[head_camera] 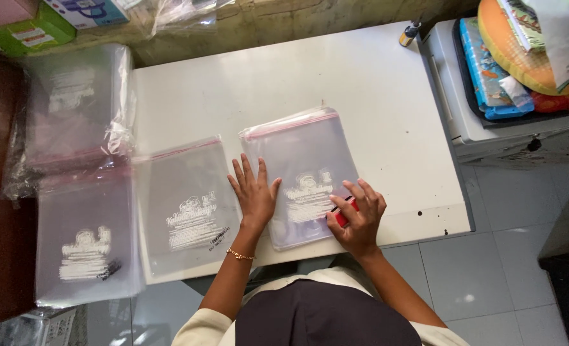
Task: Stamping plastic bags with a company logo using a manual stamp.
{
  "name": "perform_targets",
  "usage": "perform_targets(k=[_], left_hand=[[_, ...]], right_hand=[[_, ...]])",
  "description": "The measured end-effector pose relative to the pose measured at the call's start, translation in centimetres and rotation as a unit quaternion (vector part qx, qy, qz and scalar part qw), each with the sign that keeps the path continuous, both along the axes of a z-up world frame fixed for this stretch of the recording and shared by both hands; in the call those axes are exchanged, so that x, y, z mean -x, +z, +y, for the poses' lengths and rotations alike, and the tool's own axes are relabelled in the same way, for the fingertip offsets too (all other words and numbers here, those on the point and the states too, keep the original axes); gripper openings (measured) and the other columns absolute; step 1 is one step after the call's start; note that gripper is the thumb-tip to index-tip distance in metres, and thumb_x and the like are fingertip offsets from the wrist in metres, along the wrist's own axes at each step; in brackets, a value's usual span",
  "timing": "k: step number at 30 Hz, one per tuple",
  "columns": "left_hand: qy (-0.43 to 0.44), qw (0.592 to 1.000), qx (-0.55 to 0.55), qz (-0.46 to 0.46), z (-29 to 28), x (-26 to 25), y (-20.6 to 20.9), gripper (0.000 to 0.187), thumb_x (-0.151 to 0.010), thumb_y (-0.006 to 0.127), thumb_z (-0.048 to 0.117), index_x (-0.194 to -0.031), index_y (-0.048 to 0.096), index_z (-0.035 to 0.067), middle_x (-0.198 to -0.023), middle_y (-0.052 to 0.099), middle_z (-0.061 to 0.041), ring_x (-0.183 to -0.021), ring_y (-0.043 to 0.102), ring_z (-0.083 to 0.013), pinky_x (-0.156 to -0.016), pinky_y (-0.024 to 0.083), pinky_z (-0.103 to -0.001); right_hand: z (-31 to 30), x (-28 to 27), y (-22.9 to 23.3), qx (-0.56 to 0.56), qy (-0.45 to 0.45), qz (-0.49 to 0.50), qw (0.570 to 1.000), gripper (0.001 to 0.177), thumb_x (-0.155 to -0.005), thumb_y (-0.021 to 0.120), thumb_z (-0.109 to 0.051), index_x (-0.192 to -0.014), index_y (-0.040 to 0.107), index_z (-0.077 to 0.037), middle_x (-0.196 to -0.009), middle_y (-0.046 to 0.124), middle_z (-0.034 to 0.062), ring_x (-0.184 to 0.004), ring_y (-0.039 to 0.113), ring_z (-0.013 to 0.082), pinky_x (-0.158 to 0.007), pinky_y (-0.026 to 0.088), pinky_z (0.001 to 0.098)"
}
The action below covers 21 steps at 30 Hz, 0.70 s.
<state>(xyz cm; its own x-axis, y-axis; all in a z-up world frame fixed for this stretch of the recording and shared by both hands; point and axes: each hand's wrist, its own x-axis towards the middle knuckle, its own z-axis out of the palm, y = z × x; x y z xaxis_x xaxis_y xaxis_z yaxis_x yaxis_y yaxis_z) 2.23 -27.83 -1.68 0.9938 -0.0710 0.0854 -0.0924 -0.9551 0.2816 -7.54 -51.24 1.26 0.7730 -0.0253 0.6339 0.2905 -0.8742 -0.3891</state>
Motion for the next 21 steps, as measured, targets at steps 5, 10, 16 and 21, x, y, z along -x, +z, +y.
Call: perform_targets(k=[5, 10, 16, 21], left_hand=[[-0.014, 0.999, -0.010, -0.047, -0.1, 0.2, -1.5, 0.061, -0.095, 0.060, 0.051, -0.144, 0.058, 0.015, -0.161, 0.036, -0.022, -0.153, 0.022, -0.0445, -0.116, 0.016, -0.072], [-0.024, 0.989, 0.111, -0.093, -1.2, 1.2, -0.2, 0.045, -0.097, 0.063, 0.035, -0.141, 0.061, 0.025, -0.163, 0.030, -0.021, -0.151, 0.023, -0.0466, -0.118, 0.025, -0.062], [0.013, 0.926, 0.366, -0.093, -2.2, 1.4, 5.0, 0.080, -0.095, 0.061, 0.006, -0.161, 0.018, 0.015, -0.142, 0.062, -0.015, -0.120, 0.067, -0.0301, -0.090, 0.056, -0.039], [0.027, 0.888, 0.453, -0.073, -1.8, 0.2, 4.7, 0.083, -0.089, 0.068, 0.003, -0.159, 0.023, 0.011, -0.137, 0.063, -0.015, -0.105, 0.067, -0.0230, -0.089, 0.057, -0.033]], right_hand=[[0.5, 0.2, 0.5, 0.042, 0.012, -0.041, 0.998, 0.020, -0.097, 0.060, -0.044, -0.102, 0.074, -0.031, -0.118, 0.071, -0.0052, -0.131, 0.057, 0.0267, -0.108, 0.031, 0.0512], [-0.2, 0.0, -1.8, 0.006, 0.061, -0.053, 0.997, 0.016, -0.091, 0.067, -0.042, -0.087, 0.075, -0.028, -0.086, 0.065, -0.0077, -0.103, 0.062, 0.0232, -0.097, 0.043, 0.0493], [0.9, -0.3, 2.8, -0.035, 0.085, -0.015, 0.996, 0.010, -0.078, 0.074, -0.016, -0.083, 0.067, -0.013, -0.095, 0.060, -0.0013, -0.104, 0.053, 0.0236, -0.099, 0.038, 0.0420], [0.5, -0.3, 3.0, -0.032, 0.092, -0.014, 0.995, 0.010, -0.080, 0.075, -0.020, -0.083, 0.067, -0.015, -0.096, 0.062, -0.0021, -0.107, 0.053, 0.0228, -0.100, 0.038, 0.0422]])
